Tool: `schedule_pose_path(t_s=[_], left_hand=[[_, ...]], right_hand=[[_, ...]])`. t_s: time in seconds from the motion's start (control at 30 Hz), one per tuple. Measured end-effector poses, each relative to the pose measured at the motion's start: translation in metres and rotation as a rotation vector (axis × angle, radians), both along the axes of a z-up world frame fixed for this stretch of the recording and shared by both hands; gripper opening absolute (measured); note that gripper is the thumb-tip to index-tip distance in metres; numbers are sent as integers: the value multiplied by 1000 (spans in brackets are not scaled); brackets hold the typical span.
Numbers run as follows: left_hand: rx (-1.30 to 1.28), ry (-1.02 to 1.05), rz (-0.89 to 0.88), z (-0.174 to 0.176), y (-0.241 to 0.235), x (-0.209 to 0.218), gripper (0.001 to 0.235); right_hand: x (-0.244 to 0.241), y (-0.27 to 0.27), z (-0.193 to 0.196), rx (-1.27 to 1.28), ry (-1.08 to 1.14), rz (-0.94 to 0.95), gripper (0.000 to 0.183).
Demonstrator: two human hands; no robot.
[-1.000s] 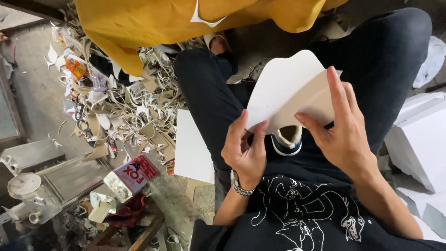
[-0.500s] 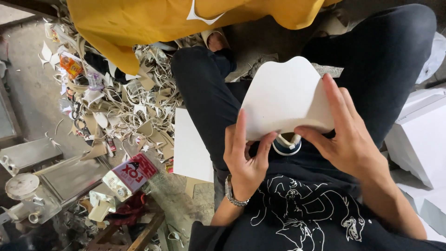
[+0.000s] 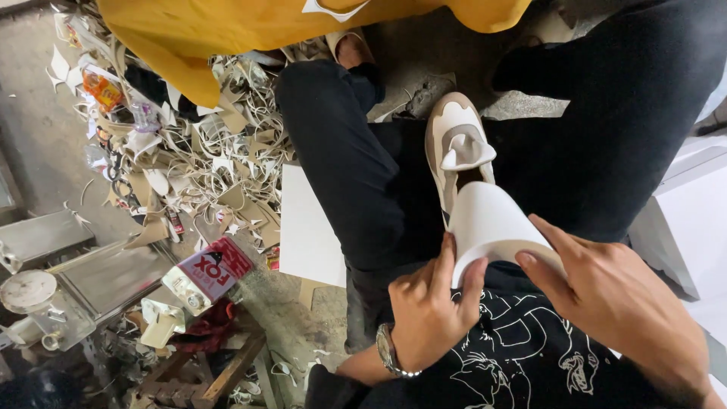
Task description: Cleaning a sneaker with a cloth, inserting a foam form to maintain its shape, and placing it into a shoe box for packaging.
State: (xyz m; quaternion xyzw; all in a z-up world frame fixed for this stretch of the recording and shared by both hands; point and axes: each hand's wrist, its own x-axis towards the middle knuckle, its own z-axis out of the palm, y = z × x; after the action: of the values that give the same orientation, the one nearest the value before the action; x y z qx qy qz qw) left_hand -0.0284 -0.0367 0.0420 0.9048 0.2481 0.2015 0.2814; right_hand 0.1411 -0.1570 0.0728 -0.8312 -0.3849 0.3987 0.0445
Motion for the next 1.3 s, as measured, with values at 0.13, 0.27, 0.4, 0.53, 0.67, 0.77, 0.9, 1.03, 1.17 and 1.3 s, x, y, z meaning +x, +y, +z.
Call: schedule_pose_path(t_s=[0.13, 0.27, 0.4, 0.53, 0.67, 0.77, 0.9, 1.03, 1.17, 1.3], left_hand=[[-148, 69, -8, -15, -2, 5, 35], [-422, 121, 28, -31, 13, 14, 29], [-488, 165, -5, -31, 27, 16, 31], [-587, 225, -51, -36, 32, 16, 27], [-508, 386, -124, -48, 30, 21, 21], [-261, 479, -146, -58, 19, 26, 27], [20, 558, -45, -59, 16, 39, 34], [107, 570, -10, -63, 21, 45, 43], [-92, 594, -33, -71, 21, 54, 55], [-159, 648, -39, -81, 27, 61, 58]], right_hand=[[7, 3, -21, -152, 57, 7, 36], [20, 27, -21, -191, 237, -32, 45], [19, 40, -32, -106, 232, -16, 41], [17, 47, -43, -113, 91, 20, 43], [17, 61, -57, -189, 50, -18, 40], [9, 64, -66, -206, 20, 7, 40], [1, 62, -72, -191, -4, 87, 54], [2, 59, -77, -177, -52, 41, 45], [-8, 52, -95, -185, -216, -1, 41], [13, 62, -70, -204, -176, -8, 63]])
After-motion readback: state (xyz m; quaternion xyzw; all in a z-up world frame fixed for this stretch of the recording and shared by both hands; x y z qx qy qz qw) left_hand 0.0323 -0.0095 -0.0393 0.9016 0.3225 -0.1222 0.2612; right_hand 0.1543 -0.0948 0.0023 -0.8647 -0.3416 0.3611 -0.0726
